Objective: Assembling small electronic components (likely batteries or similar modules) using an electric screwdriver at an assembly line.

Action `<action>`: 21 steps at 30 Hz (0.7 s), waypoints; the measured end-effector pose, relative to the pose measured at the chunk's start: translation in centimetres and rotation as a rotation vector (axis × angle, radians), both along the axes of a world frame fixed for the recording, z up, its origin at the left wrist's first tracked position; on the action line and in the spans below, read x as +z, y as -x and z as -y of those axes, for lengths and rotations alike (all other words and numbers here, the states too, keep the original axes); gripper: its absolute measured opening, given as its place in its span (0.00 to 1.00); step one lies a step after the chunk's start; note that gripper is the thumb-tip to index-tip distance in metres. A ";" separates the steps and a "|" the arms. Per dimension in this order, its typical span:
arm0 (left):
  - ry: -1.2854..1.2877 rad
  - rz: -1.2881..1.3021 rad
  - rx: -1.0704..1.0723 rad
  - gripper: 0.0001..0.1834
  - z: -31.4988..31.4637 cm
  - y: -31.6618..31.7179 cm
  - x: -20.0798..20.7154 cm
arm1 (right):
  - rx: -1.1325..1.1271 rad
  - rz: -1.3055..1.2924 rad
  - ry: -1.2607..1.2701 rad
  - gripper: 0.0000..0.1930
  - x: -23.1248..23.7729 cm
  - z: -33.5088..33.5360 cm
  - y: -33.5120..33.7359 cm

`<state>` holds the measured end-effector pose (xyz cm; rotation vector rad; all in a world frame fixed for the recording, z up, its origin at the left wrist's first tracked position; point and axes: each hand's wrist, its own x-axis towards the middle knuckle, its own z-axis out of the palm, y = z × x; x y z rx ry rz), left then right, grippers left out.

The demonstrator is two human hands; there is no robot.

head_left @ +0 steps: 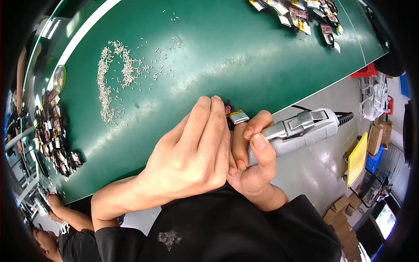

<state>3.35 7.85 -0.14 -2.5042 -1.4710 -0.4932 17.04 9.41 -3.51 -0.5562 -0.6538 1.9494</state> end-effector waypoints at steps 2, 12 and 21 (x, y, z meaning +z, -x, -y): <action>0.052 -0.011 0.024 0.21 0.2 -0.1 0.1 | 0.009 -0.156 0.021 0.04 -0.3 0.0 -0.1; 0.222 0.043 0.032 0.23 1.0 0.0 0.2 | 0.016 -0.216 -0.295 0.09 6.0 -6.7 -3.5; 0.162 0.009 0.056 0.21 0.9 -0.1 0.0 | 0.241 -0.159 -0.496 0.14 3.9 -11.4 -2.5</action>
